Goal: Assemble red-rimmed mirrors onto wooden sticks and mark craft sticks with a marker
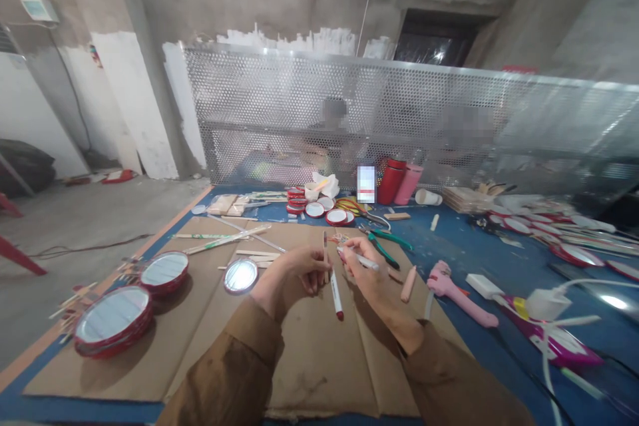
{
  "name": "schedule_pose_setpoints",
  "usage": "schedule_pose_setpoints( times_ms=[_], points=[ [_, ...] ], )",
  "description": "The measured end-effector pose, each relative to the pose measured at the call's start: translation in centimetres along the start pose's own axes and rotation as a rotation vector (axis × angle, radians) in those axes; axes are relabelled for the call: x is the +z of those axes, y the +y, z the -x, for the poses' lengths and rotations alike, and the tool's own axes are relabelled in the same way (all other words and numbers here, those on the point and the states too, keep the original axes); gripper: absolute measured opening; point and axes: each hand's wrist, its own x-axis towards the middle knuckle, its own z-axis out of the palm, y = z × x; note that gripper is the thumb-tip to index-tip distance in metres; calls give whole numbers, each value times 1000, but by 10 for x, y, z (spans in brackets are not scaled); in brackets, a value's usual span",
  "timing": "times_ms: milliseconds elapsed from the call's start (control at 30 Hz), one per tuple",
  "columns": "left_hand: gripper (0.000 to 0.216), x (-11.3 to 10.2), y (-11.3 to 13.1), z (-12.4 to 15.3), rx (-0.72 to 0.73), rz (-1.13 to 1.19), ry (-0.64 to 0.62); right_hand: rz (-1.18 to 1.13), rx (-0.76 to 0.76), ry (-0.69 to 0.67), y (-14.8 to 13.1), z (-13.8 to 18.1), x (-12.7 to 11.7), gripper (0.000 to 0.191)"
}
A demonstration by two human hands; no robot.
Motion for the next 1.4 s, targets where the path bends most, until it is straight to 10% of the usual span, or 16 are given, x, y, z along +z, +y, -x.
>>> schedule_pose_setpoints(
  times_ms=[1400],
  points=[
    [54, 3, 4, 1, -48, -64, 51, 27, 8, -46, -1, -2, 0, 16]
  ],
)
